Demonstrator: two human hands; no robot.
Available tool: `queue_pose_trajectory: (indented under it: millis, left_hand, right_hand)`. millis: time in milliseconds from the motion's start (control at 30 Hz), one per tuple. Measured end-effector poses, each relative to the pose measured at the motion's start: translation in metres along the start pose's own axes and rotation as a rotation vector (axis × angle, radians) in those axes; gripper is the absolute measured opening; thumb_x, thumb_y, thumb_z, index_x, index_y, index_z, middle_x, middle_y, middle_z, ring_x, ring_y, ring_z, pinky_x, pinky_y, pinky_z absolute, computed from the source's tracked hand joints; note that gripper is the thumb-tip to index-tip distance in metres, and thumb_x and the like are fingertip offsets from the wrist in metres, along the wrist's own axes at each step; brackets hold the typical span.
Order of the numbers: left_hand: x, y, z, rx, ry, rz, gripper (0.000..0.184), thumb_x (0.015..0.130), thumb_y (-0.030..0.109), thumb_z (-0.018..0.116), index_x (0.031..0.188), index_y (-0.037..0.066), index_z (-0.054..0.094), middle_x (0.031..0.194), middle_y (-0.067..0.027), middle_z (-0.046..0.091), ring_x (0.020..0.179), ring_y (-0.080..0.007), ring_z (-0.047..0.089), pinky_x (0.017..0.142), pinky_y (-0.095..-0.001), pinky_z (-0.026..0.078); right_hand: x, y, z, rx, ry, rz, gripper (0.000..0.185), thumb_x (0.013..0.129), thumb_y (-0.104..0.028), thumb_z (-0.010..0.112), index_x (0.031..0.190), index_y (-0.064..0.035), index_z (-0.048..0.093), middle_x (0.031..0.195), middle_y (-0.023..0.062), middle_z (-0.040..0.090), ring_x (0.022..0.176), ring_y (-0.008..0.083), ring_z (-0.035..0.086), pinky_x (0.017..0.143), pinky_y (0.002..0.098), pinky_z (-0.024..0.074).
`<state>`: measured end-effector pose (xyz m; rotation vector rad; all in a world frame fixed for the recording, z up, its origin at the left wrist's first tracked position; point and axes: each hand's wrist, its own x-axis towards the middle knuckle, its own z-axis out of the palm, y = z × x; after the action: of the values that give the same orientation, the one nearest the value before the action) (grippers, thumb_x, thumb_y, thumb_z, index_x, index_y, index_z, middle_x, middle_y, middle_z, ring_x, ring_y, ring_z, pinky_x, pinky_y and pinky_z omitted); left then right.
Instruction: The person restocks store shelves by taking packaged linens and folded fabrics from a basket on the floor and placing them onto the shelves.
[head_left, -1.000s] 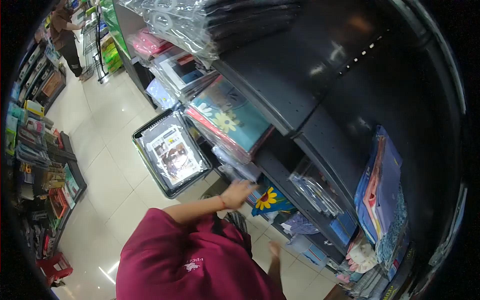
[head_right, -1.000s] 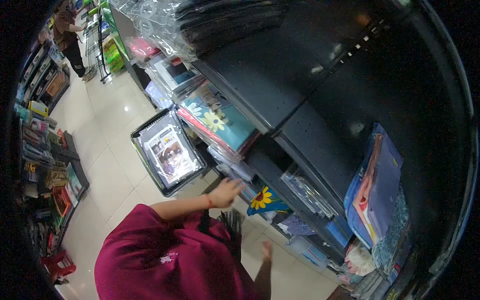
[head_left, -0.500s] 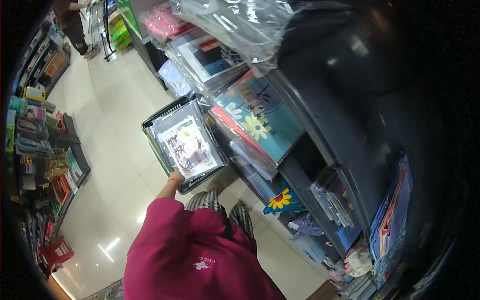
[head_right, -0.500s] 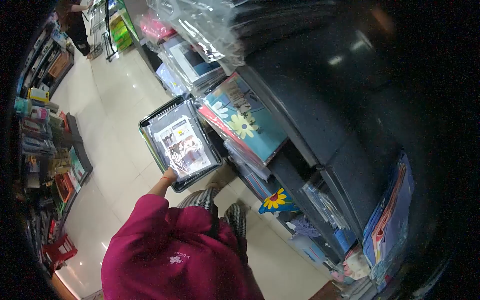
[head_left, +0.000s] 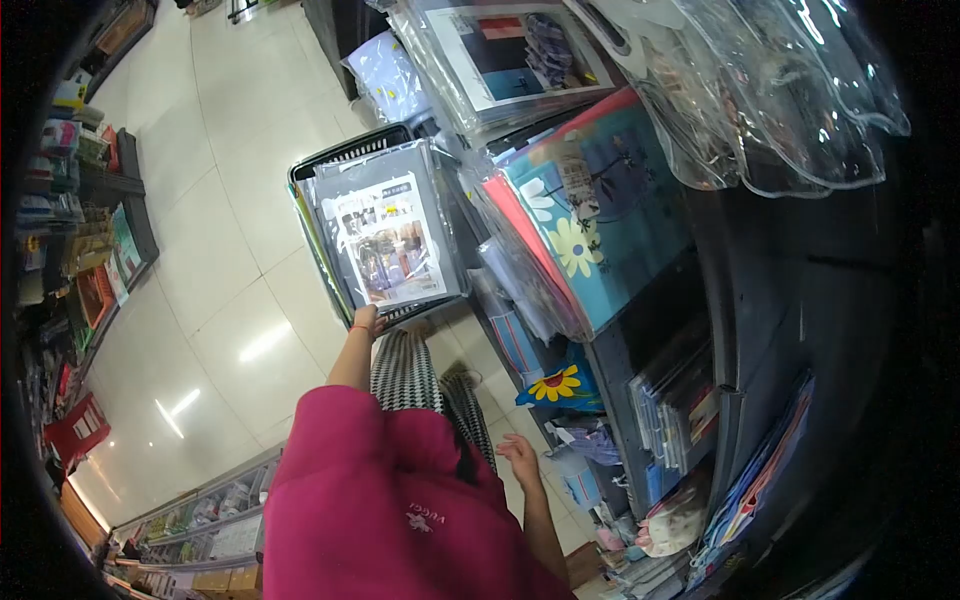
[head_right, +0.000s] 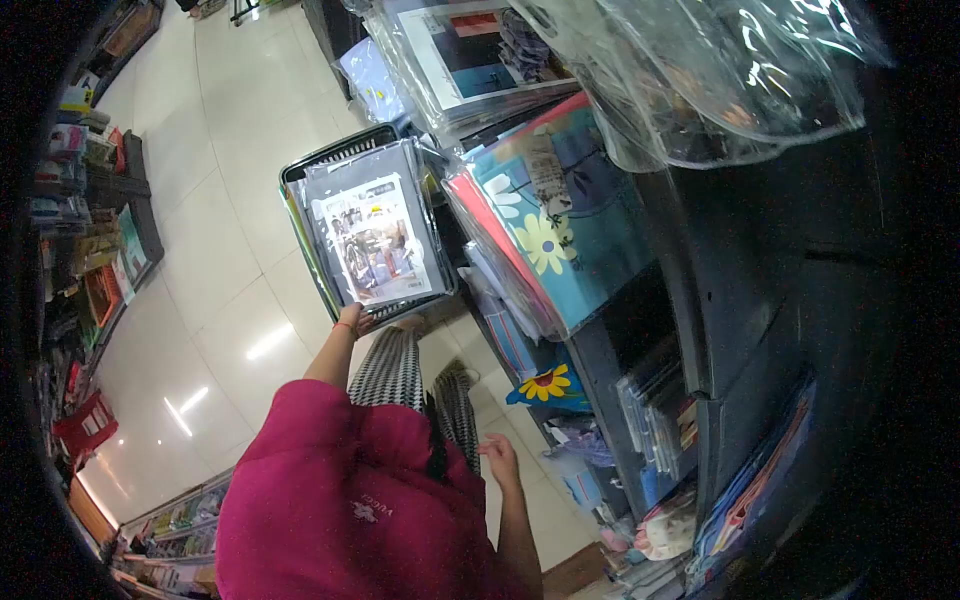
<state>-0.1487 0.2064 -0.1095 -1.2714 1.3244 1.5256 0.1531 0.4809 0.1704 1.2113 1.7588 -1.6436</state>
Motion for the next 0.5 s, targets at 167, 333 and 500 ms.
queue_pose_trajectory:
  millis: [167, 333, 500]
  left_hand:
    - [0.007, -0.007, 0.015, -0.346, -0.133, -0.209, 0.036, 0.085, 0.020, 0.040, 0.110, -0.006, 0.036, 0.099, -0.0220, 0.056, 0.077, -0.0274, 0.061, 0.060, -0.0363, 0.053]
    - [0.000, 0.002, 0.047, -0.557, -0.117, -0.168, 0.040, 0.078, 0.024, 0.048, 0.106, -0.003, 0.042, 0.092, -0.0176, 0.055, 0.070, -0.0255, 0.059, 0.049, -0.0276, 0.051]
    - [0.026, -0.004, 0.072, -0.789, -0.177, -0.037, 0.043, 0.071, 0.029, 0.050, 0.105, 0.003, 0.048, 0.104, -0.0151, 0.054, 0.089, -0.0295, 0.055, 0.073, -0.0390, 0.046]
  right_hand:
    - [-0.006, 0.038, 0.021, -0.127, -0.083, 0.099, 0.030, 0.087, -0.017, 0.046, 0.113, -0.0027, 0.050, 0.100, 0.0124, 0.058, 0.091, 0.0185, 0.056, 0.081, 0.0299, 0.0430]
    - [-0.033, 0.044, 0.016, -0.060, 0.020, 0.259, 0.032, 0.086, -0.016, 0.046, 0.113, 0.0006, 0.050, 0.098, 0.0128, 0.060, 0.091, 0.0195, 0.057, 0.079, 0.0299, 0.0435]
    - [-0.050, 0.048, -0.002, 0.039, 0.094, 0.254, 0.031, 0.083, -0.008, 0.042, 0.111, 0.0032, 0.049, 0.093, 0.0149, 0.062, 0.084, 0.0210, 0.061, 0.075, 0.0314, 0.0447]
